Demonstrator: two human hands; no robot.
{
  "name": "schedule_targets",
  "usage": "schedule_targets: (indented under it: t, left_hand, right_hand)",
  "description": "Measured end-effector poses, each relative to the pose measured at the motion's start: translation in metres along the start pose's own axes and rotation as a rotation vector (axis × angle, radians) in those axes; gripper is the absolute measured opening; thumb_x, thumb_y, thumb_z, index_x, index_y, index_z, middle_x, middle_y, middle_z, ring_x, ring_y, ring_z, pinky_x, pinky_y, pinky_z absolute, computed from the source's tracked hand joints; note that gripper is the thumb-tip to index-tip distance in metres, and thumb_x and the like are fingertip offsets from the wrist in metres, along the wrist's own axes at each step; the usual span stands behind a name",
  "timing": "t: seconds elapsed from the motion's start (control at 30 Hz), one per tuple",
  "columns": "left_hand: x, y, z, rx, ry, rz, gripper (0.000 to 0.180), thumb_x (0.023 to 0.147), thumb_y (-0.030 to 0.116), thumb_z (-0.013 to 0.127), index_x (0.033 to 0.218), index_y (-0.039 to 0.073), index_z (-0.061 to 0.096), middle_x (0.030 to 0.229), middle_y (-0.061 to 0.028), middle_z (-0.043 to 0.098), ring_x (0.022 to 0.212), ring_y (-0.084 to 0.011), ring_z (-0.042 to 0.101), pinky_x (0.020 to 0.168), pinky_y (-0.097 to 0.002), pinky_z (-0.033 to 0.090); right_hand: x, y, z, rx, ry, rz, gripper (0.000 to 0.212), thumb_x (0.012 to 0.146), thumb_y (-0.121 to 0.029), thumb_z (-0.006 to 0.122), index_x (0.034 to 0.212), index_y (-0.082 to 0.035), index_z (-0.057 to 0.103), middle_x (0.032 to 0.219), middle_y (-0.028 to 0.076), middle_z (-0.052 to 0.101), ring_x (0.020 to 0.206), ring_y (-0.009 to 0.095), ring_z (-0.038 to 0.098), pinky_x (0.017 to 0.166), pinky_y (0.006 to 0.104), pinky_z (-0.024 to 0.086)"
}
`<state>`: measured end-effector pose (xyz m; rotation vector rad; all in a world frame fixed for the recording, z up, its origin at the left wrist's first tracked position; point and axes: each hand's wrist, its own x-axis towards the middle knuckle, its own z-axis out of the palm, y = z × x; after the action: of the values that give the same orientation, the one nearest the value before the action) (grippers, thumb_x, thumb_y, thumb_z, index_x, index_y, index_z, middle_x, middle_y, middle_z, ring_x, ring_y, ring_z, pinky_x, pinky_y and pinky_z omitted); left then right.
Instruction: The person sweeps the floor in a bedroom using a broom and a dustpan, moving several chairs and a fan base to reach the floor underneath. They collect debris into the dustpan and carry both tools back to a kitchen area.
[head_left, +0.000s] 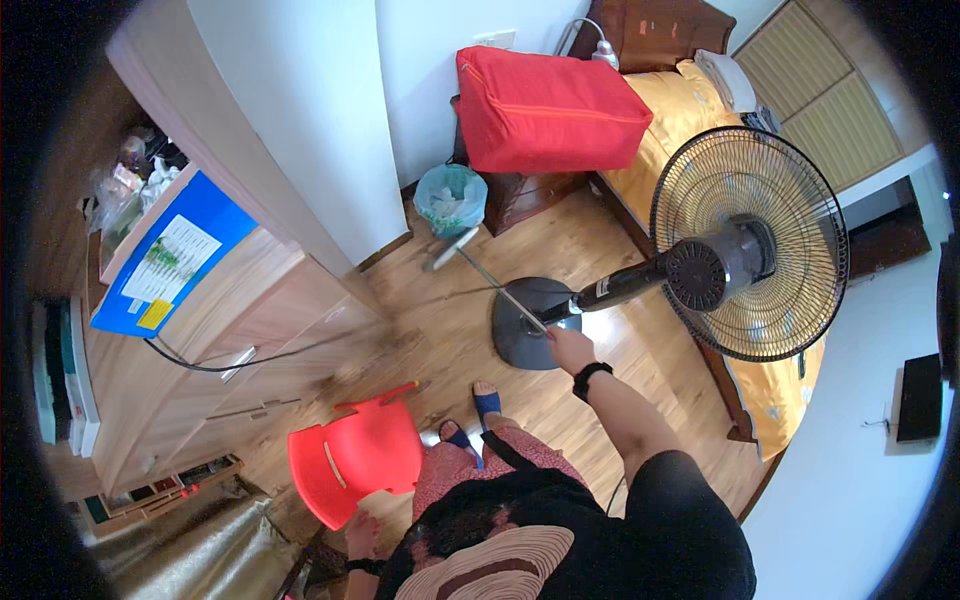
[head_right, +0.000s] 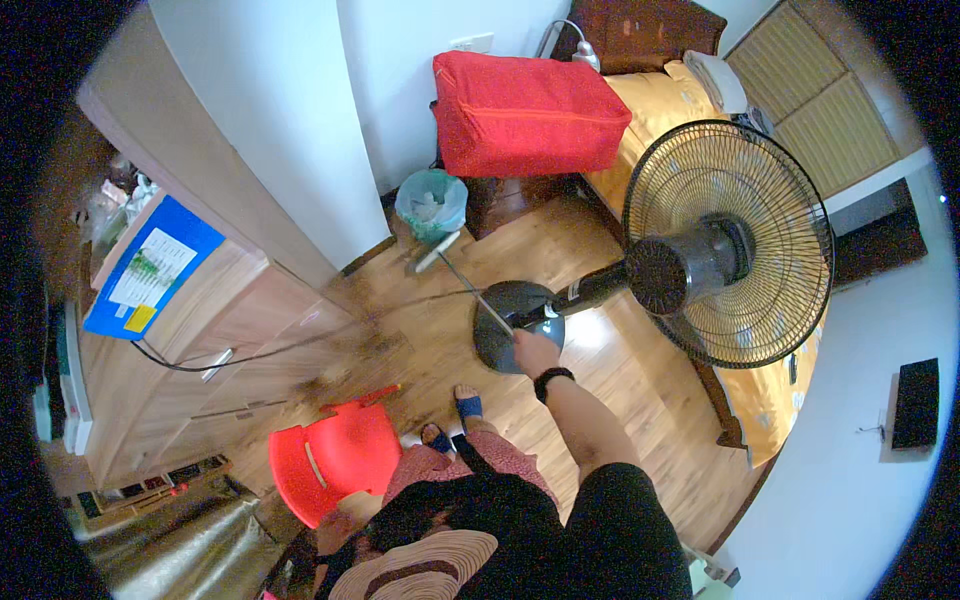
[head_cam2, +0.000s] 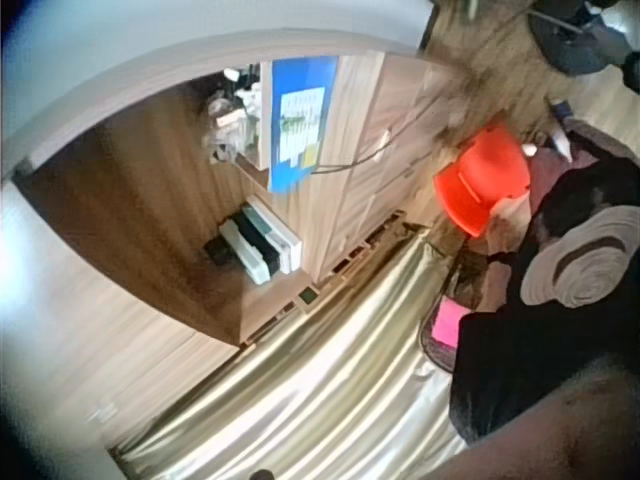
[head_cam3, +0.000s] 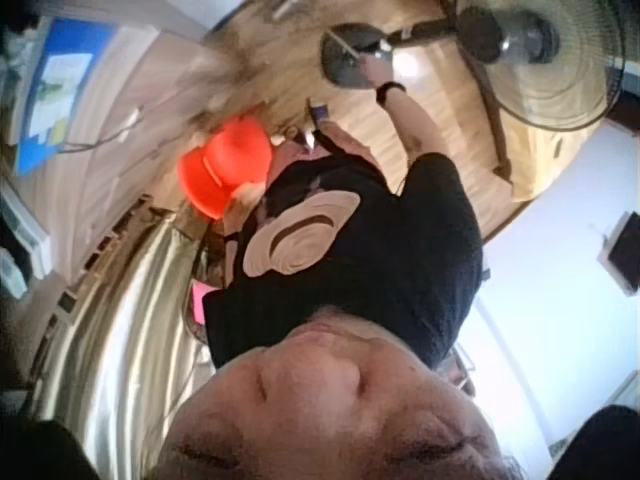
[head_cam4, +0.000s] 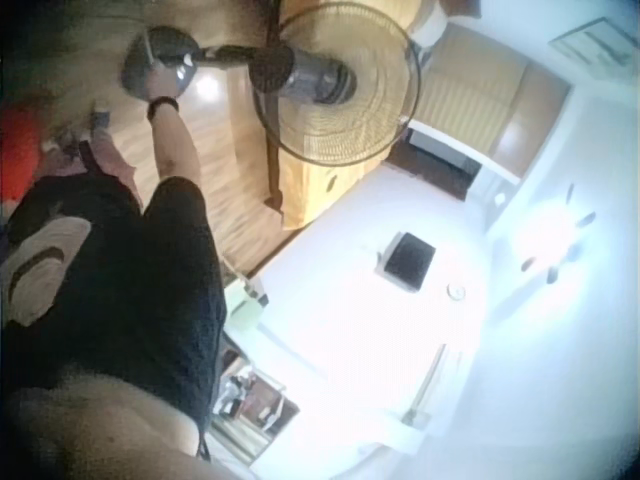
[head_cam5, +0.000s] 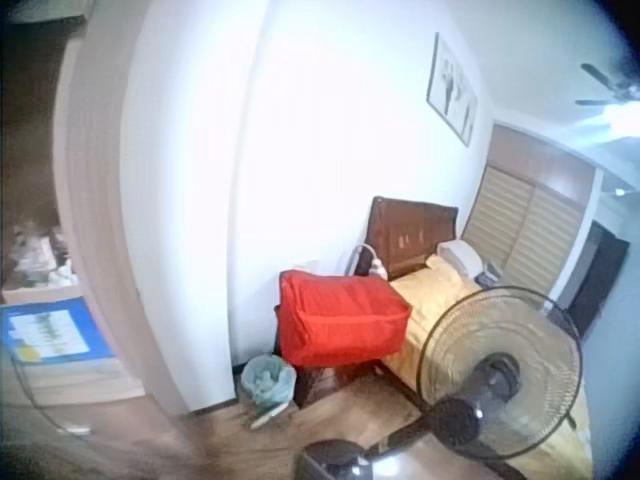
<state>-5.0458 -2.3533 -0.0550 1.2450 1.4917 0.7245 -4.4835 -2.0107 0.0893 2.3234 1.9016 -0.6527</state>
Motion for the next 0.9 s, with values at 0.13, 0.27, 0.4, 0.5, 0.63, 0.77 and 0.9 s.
schedule_targets:
  t: [0.13, 0.27, 0.4, 0.5, 0.63, 0.77, 0.9]
  left_hand:
    - [-0.004, 0.005, -0.006, -0.919, -0.012, -0.446, 0.025, 0.079, 0.020, 0.063, 0.100, 0.008, 0.058, 0.088, -0.0083, 0.060, 0.078, -0.0237, 0.059, 0.070, -0.0383, 0.050]
    - [-0.007, 0.037, -0.004, -0.576, 0.175, -0.702, 0.029, 0.082, 0.007, 0.060, 0.110, 0.008, 0.056, 0.097, -0.0029, 0.059, 0.081, -0.0131, 0.057, 0.063, -0.0255, 0.047]
    - [0.005, 0.069, -0.007, -0.499, 0.117, -0.720, 0.027, 0.082, 0.008, 0.060, 0.109, 0.007, 0.056, 0.096, -0.0034, 0.060, 0.079, -0.0134, 0.057, 0.061, -0.0248, 0.046]
    - [0.020, 0.081, -0.014, -0.333, 0.009, -0.720, 0.028, 0.082, 0.007, 0.059, 0.110, 0.006, 0.055, 0.093, -0.0042, 0.059, 0.076, -0.0140, 0.056, 0.059, -0.0249, 0.046]
    - [0.043, 0.091, -0.015, -0.261, -0.071, -0.812, 0.027, 0.082, 0.005, 0.058, 0.108, 0.005, 0.054, 0.090, -0.0052, 0.059, 0.075, -0.0151, 0.056, 0.059, -0.0258, 0.047]
    - [0.063, 0.105, 0.001, -0.213, -0.074, -0.756, 0.023, 0.083, 0.005, 0.056, 0.106, 0.003, 0.053, 0.089, -0.0070, 0.059, 0.074, -0.0163, 0.056, 0.059, -0.0268, 0.047]
    - [0.088, 0.114, 0.029, -0.049, -0.239, -0.612, 0.024, 0.085, 0.006, 0.053, 0.109, 0.003, 0.053, 0.086, -0.0067, 0.058, 0.071, -0.0166, 0.056, 0.059, -0.0272, 0.047]
  right_hand:
    - [0.020, -0.020, 0.020, 0.133, 0.003, 0.042, 0.023, 0.084, -0.025, 0.052, 0.103, -0.017, 0.060, 0.091, 0.015, 0.063, 0.084, 0.035, 0.060, 0.073, 0.0463, 0.048]
    - [0.010, -0.031, 0.045, 0.295, -0.058, 0.039, 0.033, 0.082, -0.025, 0.055, 0.113, -0.013, 0.058, 0.099, 0.015, 0.063, 0.089, 0.035, 0.060, 0.078, 0.0438, 0.047]
    - [-0.001, -0.042, 0.078, 0.290, -0.132, -0.019, 0.029, 0.084, -0.030, 0.052, 0.108, -0.016, 0.060, 0.095, 0.015, 0.064, 0.088, 0.034, 0.060, 0.077, 0.0431, 0.047]
    - [-0.026, -0.047, 0.095, 0.207, -0.154, -0.022, 0.025, 0.086, -0.033, 0.046, 0.100, -0.018, 0.061, 0.088, 0.015, 0.064, 0.084, 0.033, 0.061, 0.071, 0.0442, 0.048]
    - [-0.096, -0.010, 0.102, 0.177, -0.149, 0.073, 0.023, 0.087, -0.028, 0.046, 0.105, -0.019, 0.057, 0.085, 0.015, 0.064, 0.080, 0.033, 0.062, 0.068, 0.0453, 0.048]
    - [-0.196, 0.057, 0.103, 0.206, -0.232, 0.174, 0.028, 0.086, -0.023, 0.048, 0.113, -0.019, 0.054, 0.084, 0.016, 0.064, 0.078, 0.034, 0.062, 0.067, 0.0458, 0.047]
    - [-0.290, 0.116, 0.078, 0.120, -0.342, 0.219, 0.034, 0.086, -0.021, 0.048, 0.119, -0.023, 0.049, 0.076, 0.014, 0.064, 0.072, 0.032, 0.062, 0.061, 0.0437, 0.048]
